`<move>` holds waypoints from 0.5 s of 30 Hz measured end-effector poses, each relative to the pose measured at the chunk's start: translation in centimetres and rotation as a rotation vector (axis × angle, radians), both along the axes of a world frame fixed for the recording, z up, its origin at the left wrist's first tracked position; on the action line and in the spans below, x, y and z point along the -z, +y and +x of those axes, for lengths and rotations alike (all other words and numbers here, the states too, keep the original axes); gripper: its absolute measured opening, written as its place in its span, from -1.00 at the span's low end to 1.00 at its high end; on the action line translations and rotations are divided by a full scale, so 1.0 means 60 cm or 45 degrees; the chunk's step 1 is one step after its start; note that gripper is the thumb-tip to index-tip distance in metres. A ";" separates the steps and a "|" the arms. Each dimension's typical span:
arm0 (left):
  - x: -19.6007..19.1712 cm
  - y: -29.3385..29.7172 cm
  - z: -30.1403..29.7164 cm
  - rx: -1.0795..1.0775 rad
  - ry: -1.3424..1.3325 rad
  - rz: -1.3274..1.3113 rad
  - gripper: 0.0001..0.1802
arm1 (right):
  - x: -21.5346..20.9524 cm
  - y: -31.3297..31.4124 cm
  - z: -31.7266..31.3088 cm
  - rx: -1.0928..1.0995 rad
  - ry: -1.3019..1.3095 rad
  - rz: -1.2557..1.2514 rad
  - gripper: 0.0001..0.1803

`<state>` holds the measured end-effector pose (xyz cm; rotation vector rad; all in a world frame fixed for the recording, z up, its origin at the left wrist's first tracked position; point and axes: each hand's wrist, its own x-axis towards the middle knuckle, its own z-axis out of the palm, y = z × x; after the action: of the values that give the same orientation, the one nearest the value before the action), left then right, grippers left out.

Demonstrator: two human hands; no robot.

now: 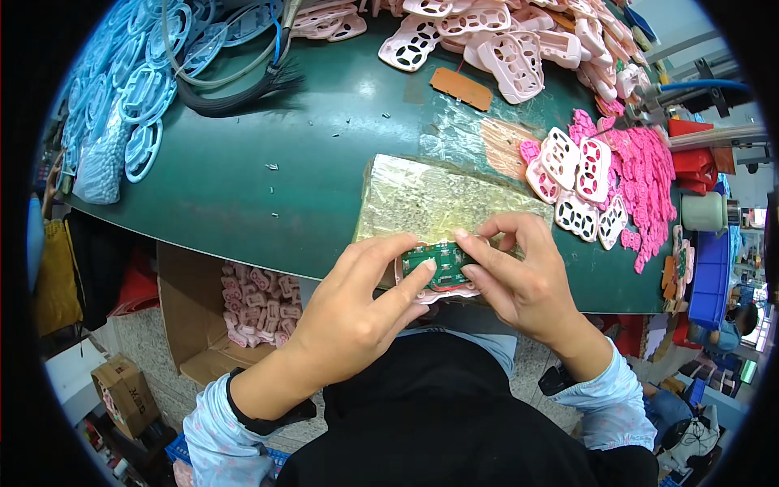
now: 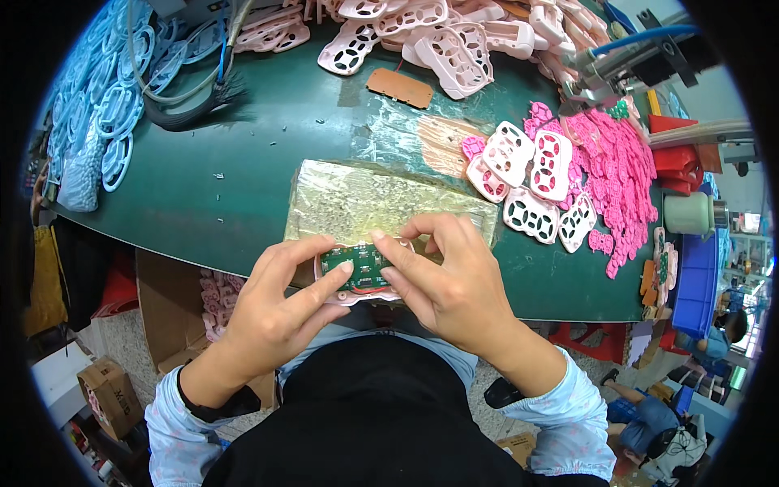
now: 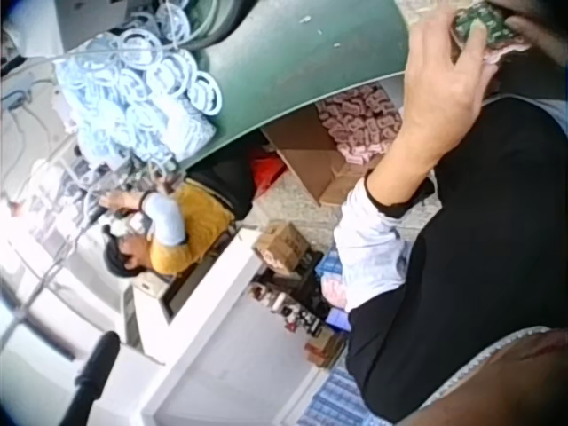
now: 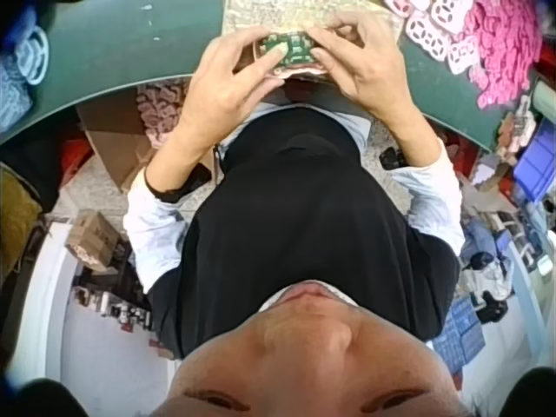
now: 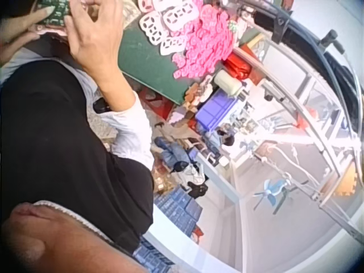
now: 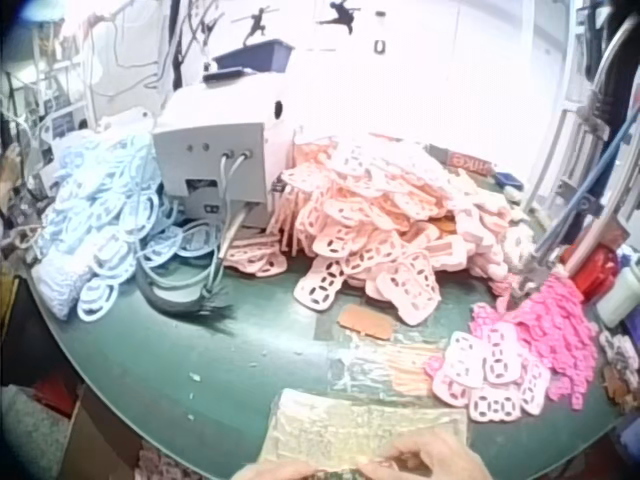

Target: The person assembles small electronic devices by inserting green circuit boards into pink plastic housings. They then use a pneumatic tool to secure the components and add pink foam inserts before closing the units. The finished items are placed on the table.

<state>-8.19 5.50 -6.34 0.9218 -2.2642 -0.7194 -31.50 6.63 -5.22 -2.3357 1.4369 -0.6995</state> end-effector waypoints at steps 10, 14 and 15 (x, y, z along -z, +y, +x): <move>-0.011 -0.002 -0.015 0.146 -0.153 -0.323 -0.59 | -0.006 0.004 -0.011 -0.162 0.050 -0.120 -0.67; -0.008 0.000 -0.017 0.157 -0.190 -0.364 -0.60 | -0.069 -0.021 -0.051 -0.065 -0.065 -0.257 -0.69; -0.008 0.002 -0.018 0.168 -0.177 -0.360 -0.59 | -0.109 -0.025 -0.078 0.112 -0.079 -0.456 -0.66</move>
<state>-9.26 5.61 -5.85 0.7113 -2.4873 -0.3835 -36.16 5.13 1.30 -2.4922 1.4969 -1.1257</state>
